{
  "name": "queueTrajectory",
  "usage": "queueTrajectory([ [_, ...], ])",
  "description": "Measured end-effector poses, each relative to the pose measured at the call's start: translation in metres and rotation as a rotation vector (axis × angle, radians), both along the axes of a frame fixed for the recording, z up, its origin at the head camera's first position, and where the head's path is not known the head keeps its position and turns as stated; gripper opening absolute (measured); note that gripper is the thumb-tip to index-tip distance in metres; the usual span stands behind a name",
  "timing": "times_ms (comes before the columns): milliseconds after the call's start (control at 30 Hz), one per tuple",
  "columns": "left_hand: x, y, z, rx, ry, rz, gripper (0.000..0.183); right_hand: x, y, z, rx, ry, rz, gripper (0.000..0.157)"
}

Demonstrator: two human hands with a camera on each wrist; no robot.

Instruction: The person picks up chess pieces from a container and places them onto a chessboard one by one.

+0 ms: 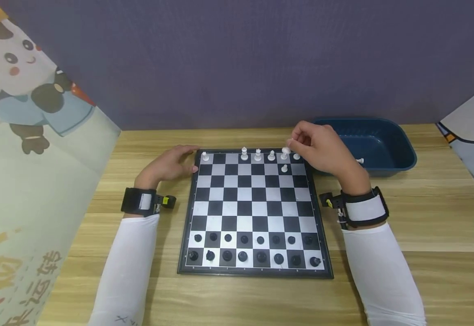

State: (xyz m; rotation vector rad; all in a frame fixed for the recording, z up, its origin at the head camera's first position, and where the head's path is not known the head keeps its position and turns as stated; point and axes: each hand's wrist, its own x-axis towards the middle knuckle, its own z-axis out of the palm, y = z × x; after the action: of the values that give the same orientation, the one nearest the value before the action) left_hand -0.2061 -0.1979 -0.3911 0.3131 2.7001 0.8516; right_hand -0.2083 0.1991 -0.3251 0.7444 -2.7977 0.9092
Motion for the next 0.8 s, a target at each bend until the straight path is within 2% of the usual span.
queueTrajectory([
  [133,0.001,0.001,0.000,0.004,-0.001,0.003,0.067,0.002,-0.006,0.000,0.015,0.018,0.038,0.019],
  [400,0.000,0.001,0.000,0.002,-0.010,0.006,0.067,0.010,-0.013,0.005,0.016,0.032,0.056,0.013],
  [667,0.000,0.001,-0.001,0.019,-0.006,0.002,0.067,0.019,-0.026,0.012,0.015,0.076,0.149,0.013],
  [800,0.000,0.001,0.000,0.021,-0.011,0.002,0.067,0.018,-0.040,0.015,0.047,0.082,0.196,0.013],
])
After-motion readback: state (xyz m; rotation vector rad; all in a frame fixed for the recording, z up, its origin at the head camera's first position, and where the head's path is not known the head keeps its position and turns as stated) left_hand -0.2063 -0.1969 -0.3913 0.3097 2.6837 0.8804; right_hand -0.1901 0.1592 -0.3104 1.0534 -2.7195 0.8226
